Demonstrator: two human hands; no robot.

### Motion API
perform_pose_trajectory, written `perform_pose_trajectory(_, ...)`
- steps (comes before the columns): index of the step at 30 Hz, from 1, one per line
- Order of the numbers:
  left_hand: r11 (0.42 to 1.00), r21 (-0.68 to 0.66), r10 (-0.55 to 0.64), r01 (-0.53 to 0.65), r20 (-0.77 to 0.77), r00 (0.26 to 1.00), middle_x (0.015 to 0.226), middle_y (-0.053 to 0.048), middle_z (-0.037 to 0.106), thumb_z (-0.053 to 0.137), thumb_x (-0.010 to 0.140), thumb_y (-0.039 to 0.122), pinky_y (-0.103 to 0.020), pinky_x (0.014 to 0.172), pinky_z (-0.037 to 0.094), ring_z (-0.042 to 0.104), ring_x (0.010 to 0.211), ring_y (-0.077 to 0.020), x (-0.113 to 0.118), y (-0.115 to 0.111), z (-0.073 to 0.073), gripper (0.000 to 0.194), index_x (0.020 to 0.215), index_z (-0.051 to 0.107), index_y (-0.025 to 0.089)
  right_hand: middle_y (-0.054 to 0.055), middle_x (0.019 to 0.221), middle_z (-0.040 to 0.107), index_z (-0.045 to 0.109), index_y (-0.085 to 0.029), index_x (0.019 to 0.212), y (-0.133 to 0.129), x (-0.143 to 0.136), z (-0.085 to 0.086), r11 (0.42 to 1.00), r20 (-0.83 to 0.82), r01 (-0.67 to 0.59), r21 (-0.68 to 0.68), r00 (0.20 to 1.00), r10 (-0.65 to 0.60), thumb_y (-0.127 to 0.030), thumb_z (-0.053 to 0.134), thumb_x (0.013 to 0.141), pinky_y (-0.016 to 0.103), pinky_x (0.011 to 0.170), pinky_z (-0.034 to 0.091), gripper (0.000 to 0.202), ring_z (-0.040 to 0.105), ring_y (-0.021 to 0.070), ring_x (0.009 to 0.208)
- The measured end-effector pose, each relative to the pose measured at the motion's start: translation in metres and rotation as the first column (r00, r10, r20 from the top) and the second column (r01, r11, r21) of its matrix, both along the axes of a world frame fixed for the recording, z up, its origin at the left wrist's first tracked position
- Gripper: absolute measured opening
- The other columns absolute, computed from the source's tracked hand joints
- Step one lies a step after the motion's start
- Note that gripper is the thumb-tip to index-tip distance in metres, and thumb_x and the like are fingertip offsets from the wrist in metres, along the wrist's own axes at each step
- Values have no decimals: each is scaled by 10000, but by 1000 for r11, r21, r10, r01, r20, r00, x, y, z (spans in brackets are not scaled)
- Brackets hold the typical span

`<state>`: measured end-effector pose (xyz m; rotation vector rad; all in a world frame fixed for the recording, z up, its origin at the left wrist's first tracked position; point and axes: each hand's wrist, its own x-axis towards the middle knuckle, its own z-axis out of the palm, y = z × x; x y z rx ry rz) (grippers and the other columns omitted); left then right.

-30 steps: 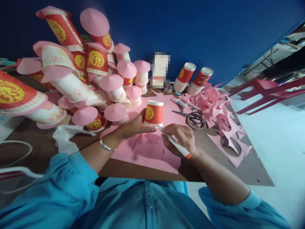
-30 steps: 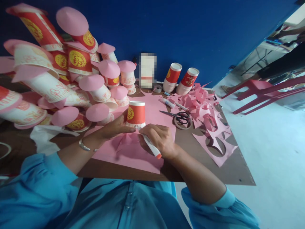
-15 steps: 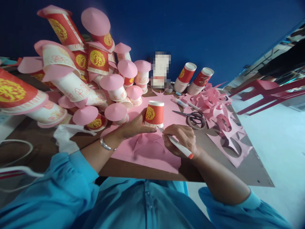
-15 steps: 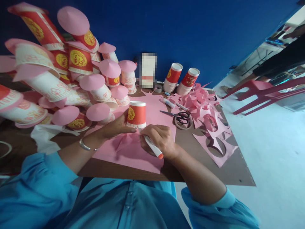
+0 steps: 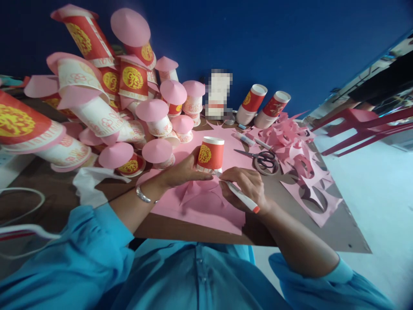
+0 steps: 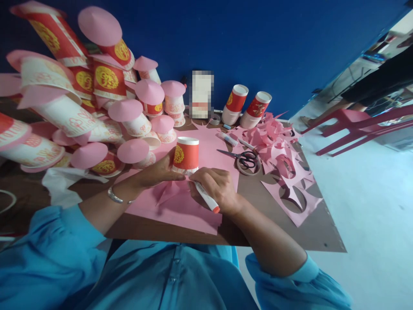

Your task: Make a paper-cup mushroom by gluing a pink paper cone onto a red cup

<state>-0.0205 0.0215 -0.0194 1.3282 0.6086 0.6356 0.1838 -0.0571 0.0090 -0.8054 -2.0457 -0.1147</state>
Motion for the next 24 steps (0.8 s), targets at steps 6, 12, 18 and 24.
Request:
perform_pose_trajectory(6, 1000, -8, -3, 3, 0, 1000, 1461, -172, 598, 928, 706, 364, -586, 1099, 498, 552, 1386, -418, 0, 0, -2, 924, 1480, 435, 260, 7, 723, 717, 576, -211, 979, -1, 0, -1, 1000, -7, 30, 9, 1000, -30, -73, 616, 896, 239, 558, 557, 166, 704, 142, 594)
perform_pose_trajectory(12, 1000, 12, 11, -12, 6, 1000, 1476, -174, 575, 935, 685, 378, -580, 1114, 479, 530, 1402, -419, 0, 1, -3, 935, 1470, 443, 253, -10, 697, 702, 563, -220, 961, -1, 0, -1, 999, 7, 36, 10, 999, -36, -73, 605, 894, 234, 533, 540, 167, 681, 133, 562)
perform_pose_trajectory(18, 1000, 11, 8, -8, 6, 1000, 1474, -168, 573, 932, 693, 347, -560, 1100, 486, 530, 1397, -411, 0, 1, 0, 917, 1462, 441, 261, -9, 696, 701, 577, -214, 968, -2, 0, 1, 1000, -6, 10, 18, 1000, -10, -56, 612, 863, 242, 530, 541, 193, 678, 142, 551)
perform_pose_trajectory(24, 1000, -15, -3, 3, 27, 1000, 1402, -159, 620, 910, 720, 291, -542, 1063, 505, 585, 1329, -387, 1, 0, 5, 874, 1454, 437, 245, -10, 706, 705, 589, -220, 986, -2, 1, 2, 999, -31, -8, 31, 999, 9, -60, 603, 846, 242, 547, 553, 213, 684, 144, 569)
